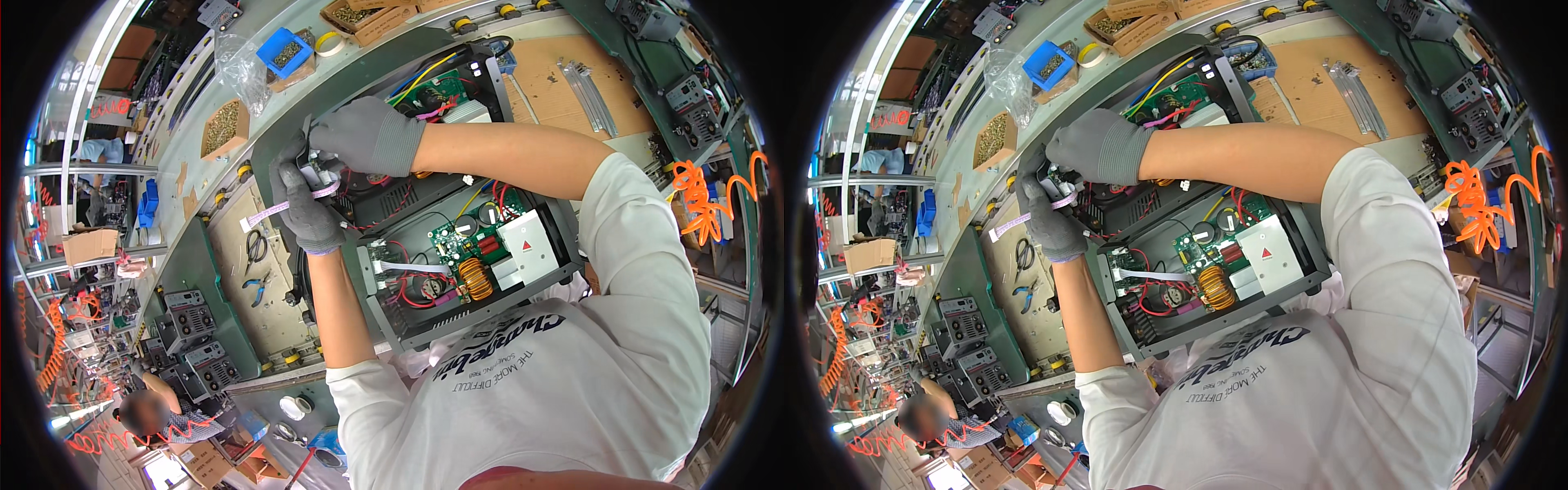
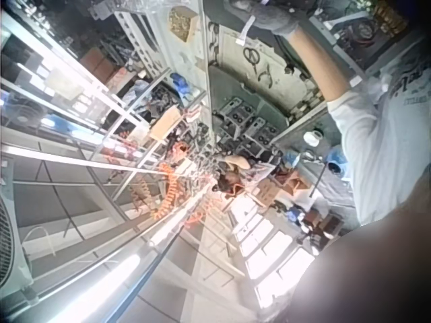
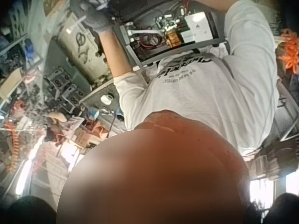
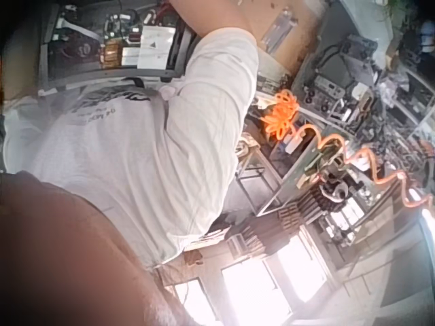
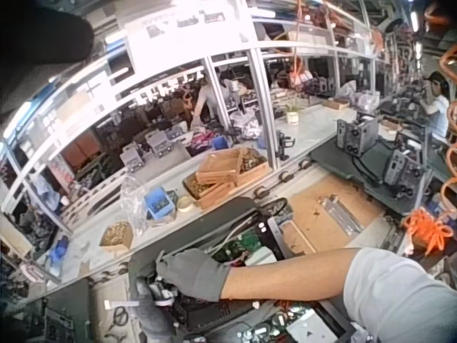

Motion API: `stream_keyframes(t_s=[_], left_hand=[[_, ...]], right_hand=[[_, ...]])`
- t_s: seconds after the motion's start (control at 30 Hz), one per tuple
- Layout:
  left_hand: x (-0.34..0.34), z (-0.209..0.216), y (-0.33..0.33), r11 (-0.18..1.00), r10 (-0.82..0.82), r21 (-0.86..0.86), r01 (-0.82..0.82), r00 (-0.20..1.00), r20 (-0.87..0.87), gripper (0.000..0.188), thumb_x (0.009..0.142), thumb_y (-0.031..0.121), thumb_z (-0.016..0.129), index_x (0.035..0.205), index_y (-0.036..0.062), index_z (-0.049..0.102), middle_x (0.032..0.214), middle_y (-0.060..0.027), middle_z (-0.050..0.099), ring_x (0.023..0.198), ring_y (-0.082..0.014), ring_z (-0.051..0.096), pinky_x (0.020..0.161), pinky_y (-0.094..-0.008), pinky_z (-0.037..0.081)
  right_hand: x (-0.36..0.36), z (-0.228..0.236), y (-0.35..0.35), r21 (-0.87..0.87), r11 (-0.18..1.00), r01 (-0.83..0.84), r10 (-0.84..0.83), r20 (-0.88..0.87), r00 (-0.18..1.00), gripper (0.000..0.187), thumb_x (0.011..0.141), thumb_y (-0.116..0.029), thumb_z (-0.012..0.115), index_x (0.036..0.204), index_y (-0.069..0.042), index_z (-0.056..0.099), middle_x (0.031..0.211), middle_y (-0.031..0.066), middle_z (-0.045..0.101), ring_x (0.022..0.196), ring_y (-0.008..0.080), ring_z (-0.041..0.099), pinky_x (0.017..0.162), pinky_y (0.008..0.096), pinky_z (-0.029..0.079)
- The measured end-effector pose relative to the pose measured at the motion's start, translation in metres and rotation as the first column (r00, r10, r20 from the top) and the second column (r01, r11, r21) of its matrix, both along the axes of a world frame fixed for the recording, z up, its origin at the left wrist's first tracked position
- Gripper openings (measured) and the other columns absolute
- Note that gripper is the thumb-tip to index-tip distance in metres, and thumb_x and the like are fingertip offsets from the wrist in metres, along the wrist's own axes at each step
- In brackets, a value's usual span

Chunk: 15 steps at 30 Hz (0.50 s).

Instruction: Assembling internal components, wiring, and housing of an electronic power inverter at a factory workstation.

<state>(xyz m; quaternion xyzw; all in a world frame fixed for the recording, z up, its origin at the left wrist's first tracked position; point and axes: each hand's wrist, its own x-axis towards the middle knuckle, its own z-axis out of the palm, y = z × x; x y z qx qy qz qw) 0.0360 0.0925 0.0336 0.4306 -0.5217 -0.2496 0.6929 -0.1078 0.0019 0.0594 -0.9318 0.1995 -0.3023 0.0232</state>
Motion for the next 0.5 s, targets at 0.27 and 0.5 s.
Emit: stream_keyframes(t_s=[0.27, 0.5], left_hand=[[-0.023, 0.027, 0.005, 0.969, 0.180, 0.142, -0.204, 0.969, 0.167, 0.044, 0.106, 0.036, 0.049, 0.127, -0.0018, 0.058, 0.108, -0.0132, 0.066, 0.099, -0.0273, 0.067, 0.087, -0.0374, 0.053], [-0.031, 0.048, 0.008, 0.941, 0.317, -0.172, -0.293, 0.579, 0.751, 0.024, 0.084, 0.022, 0.068, 0.100, 0.0056, 0.071, 0.101, -0.0163, 0.072, 0.099, -0.0396, 0.066, 0.094, -0.0465, 0.050]], right_hand=[[-0.027, 0.047, 0.011, 0.148, 0.986, -0.082, 0.047, 0.228, 0.973, 0.024, 0.085, -0.028, 0.071, 0.106, -0.017, 0.066, 0.093, 0.0094, 0.069, 0.086, 0.0336, 0.069, 0.075, 0.0451, 0.055], [-0.063, 0.100, 0.056, 0.195, 0.972, -0.132, 0.089, 0.212, 0.973, 0.017, 0.088, -0.026, 0.069, 0.100, -0.014, 0.065, 0.089, 0.0101, 0.069, 0.086, 0.0337, 0.068, 0.076, 0.0449, 0.053]])
